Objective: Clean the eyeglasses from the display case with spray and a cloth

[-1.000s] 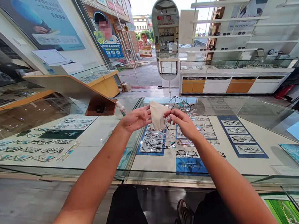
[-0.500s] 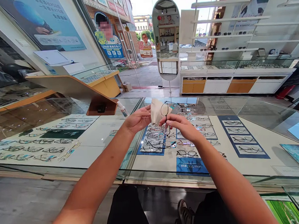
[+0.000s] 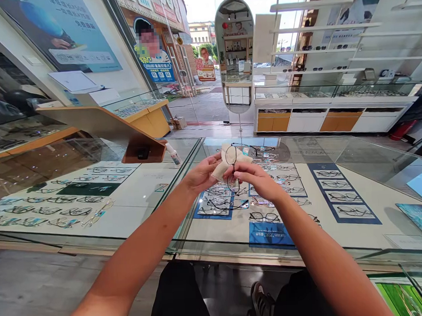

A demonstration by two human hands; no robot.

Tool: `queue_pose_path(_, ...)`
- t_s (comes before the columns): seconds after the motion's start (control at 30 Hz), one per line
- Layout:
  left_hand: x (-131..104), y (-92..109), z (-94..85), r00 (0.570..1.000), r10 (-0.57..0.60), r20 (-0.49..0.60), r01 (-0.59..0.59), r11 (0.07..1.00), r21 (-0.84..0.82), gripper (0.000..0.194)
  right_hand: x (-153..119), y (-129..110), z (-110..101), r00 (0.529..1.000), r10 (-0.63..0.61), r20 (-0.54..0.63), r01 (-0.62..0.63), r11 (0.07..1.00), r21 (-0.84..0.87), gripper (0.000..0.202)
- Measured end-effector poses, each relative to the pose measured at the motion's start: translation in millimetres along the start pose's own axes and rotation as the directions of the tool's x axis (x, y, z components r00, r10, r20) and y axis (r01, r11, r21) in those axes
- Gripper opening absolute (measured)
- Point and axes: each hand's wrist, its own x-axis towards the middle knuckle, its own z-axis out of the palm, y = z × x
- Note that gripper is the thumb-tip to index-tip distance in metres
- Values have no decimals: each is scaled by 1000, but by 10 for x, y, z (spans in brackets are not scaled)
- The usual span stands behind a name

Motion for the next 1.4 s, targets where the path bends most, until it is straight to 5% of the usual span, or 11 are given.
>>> queue_pose_path(0.33, 17, -200, 158, 998, 39, 58, -42, 997, 66, 59, -7, 22, -3, 1000, -3, -16, 4, 998, 68, 26)
queue_pose_path(0.7, 24, -201, 199, 970, 161, -181, -150, 986, 69, 37, -24, 37, 2, 999, 27, 30, -28, 1000, 10, 28)
queue_pose_path(1.03, -8, -155, 295, 970, 196, -146, -191, 980, 52, 27, -8, 13, 23, 1000, 27, -14, -26, 999, 38, 27)
queue_pose_path(1.4, -46, -164, 347, 972, 218, -91, -203, 968, 147, 67, -10, 31, 19, 1000, 18, 0, -18, 1000, 7, 26)
